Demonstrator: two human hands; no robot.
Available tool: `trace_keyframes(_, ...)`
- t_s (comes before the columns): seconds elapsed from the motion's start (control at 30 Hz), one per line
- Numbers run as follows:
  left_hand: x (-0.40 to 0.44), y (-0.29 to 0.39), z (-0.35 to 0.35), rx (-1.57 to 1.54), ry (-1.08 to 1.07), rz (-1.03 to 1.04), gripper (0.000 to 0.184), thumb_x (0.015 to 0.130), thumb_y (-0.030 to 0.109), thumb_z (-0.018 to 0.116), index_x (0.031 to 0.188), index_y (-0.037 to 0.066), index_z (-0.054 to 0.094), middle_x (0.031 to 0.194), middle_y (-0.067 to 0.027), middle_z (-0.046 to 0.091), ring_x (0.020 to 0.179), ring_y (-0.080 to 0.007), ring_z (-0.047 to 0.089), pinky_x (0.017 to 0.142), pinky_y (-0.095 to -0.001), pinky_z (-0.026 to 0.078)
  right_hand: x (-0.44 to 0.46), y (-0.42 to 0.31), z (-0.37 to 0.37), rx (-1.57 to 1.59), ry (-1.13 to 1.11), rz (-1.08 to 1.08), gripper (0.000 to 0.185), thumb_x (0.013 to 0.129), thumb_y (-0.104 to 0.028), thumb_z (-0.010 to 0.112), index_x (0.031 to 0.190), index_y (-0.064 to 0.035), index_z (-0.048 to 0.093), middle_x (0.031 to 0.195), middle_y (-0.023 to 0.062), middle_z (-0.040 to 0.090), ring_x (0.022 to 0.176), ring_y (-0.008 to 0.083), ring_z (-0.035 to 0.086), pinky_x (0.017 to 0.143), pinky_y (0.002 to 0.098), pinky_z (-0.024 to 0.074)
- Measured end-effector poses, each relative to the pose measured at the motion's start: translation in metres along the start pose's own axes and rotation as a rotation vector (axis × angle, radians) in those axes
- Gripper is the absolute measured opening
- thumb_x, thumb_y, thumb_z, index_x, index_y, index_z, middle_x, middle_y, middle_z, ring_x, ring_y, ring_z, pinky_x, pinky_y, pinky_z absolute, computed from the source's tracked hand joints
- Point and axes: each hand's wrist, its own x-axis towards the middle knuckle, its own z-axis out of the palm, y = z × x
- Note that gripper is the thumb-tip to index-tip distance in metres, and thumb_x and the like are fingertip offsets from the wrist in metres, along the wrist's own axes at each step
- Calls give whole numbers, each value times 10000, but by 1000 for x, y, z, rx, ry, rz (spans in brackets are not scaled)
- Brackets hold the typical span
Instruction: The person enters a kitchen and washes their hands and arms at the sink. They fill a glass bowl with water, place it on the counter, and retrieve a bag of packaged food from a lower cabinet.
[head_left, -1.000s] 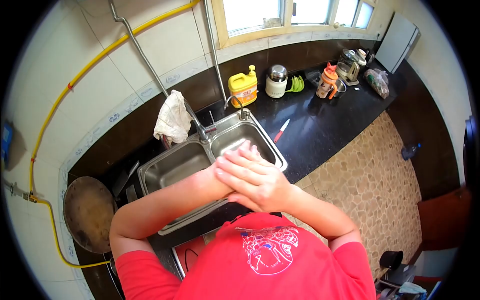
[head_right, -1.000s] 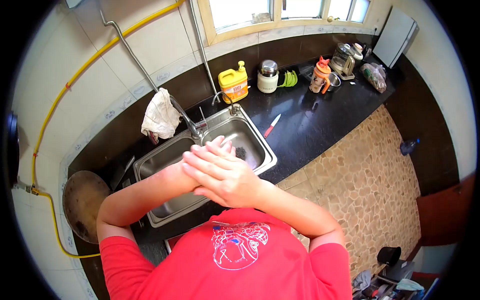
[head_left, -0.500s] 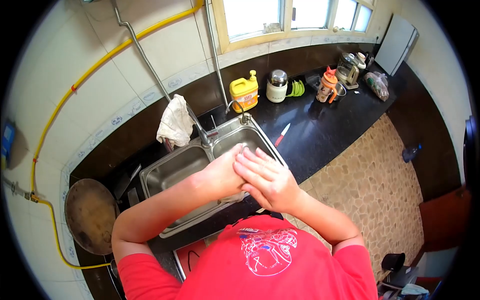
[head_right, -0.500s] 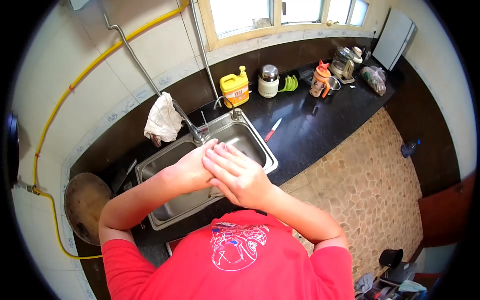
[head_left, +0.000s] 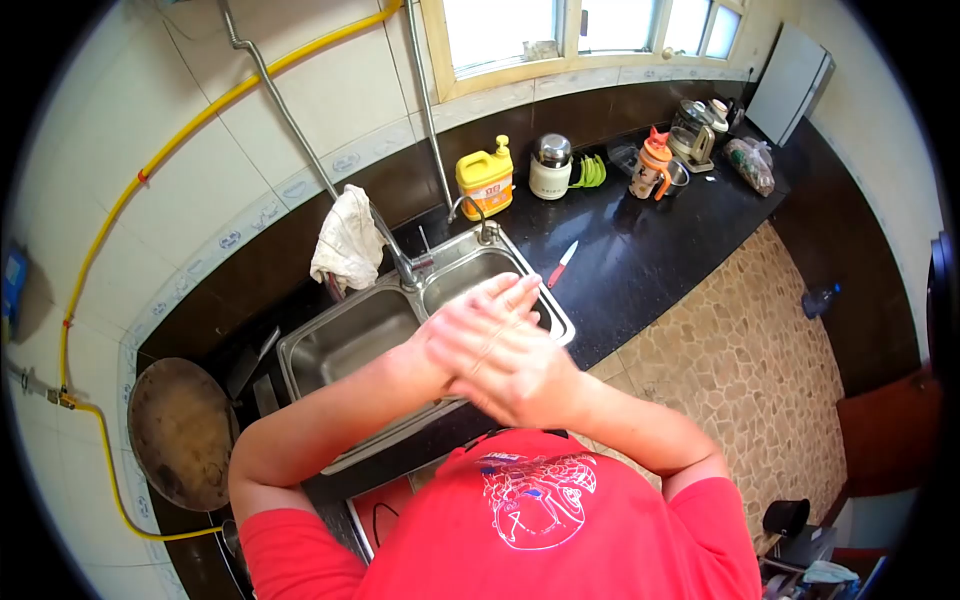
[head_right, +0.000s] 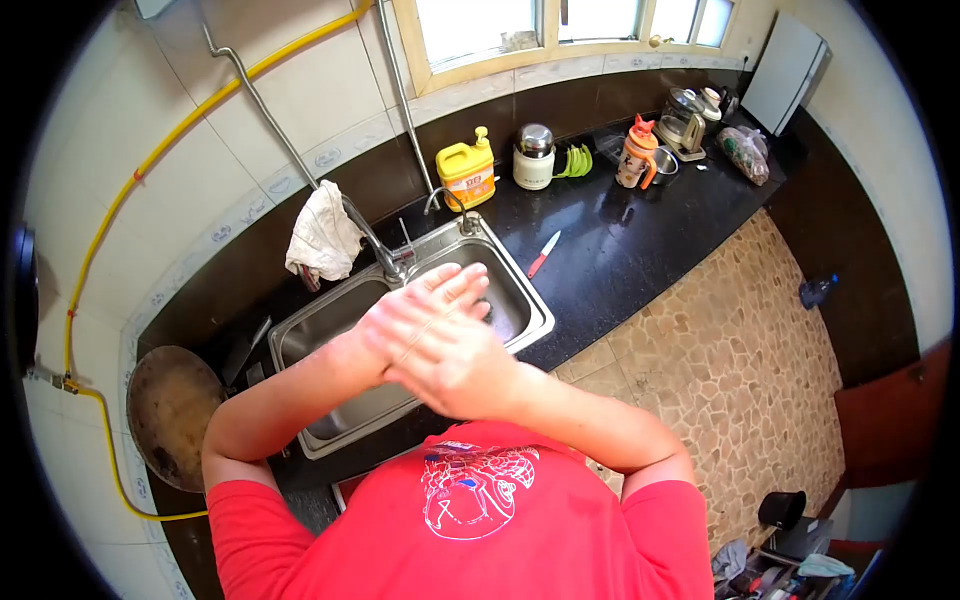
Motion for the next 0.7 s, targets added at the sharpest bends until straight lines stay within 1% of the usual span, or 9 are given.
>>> trace_keyframes(0.07, -2, -5, -10, 154, -110, -70, 554, 860, 290, 358, 1361, 64, 290, 1433, -143, 292, 1348, -259, 250, 1128, -385, 173, -7, 11, -4, -73, 33, 79, 379, 758, -139, 636, 1098, 22, 592, 1155, 169, 576, 1130, 316, 528, 992, 434, 390)
trace_keyframes(0.23, -3, 5, 6, 281, -99, 8, 488, 897, 308, 363, 1312, 54, 396, 1412, -129, 343, 1339, -220, 275, 1123, -370, 180, -3, 3, 3, 34, -12, -46, 379, 752, -143, 640, 1090, 23, 596, 1144, 161, 583, 1128, 315, 530, 990, 430, 394)
trace_keyframes(0.33, 2, 4, 27, 1100, -84, 111, 471, 910, 294, 345, 1315, 57, 392, 1422, -120, 327, 1349, -209, 250, 1132, -369, 153, 13, 6, 5, -19, 10, -105, 376, 763, -154, 629, 1096, 18, 595, 1157, 164, 575, 1130, 306, 528, 1003, 440, 377)
trace_keyframes(0.43, -6, -4, -2, 763, -227, 106, 513, 894, 330, 351, 1332, 65, 375, 1455, -145, 249, 1378, -204, 162, 1119, -370, 178, -14, 19, -8, 97, -91, -67, 400, 768, -153, 631, 1132, 5, 574, 1183, 174, 556, 1146, 289, 516, 1003, 427, 380)
trace_keyframes(0.47, -10, -10, -16, 340, -50, 120, 420, 849, 274, 422, 1190, 55, 532, 1373, -167, 379, 1309, -233, 317, 1075, -383, 276, -18, 25, -10, 212, -122, -42, 374, 788, -140, 614, 1130, 7, 576, 1202, 174, 548, 1163, 285, 504, 1009, 425, 369)
trace_keyframes(0.57, -11, 5, 10, 289, 11, 197, 317, 794, 207, 472, 1025, 49, 621, 1203, -155, 527, 1160, -252, 470, 1006, -394, 356, 9, 37, -23, 287, 33, 53, 365, 840, -169, 528, 1142, 31, 570, 1157, 174, 583, 1151, 322, 513, 1026, 448, 334)
trace_keyframes(0.6, -10, 8, 9, 143, 5, 243, 294, 755, 170, 488, 976, 41, 634, 1049, -131, 588, 1041, -255, 531, 951, -376, 387, 18, 45, -16, 227, 62, 57, 375, 893, -218, 464, 1146, 39, 566, 1108, 184, 607, 1107, 329, 540, 976, 405, 383)
trace_keyframes(0.63, -7, 10, 7, 142, 6, 240, 294, 755, 170, 488, 976, 41, 634, 1049, -131, 588, 1041, -255, 531, 951, -376, 387, 23, 52, -11, 228, 59, 57, 375, 893, -218, 464, 1146, 39, 566, 1108, 184, 607, 1107, 329, 540, 976, 405, 383)
trace_keyframes(0.7, -5, 12, 0, 369, 2, 432, 256, 745, 154, 497, 913, 38, 650, 953, -101, 621, 966, -241, 567, 890, -358, 417, 30, 62, -2, 590, -421, 358, 465, 923, -381, 406, 1057, 12, 615, 901, 203, 643, 903, 342, 619, 822, 392, 463)
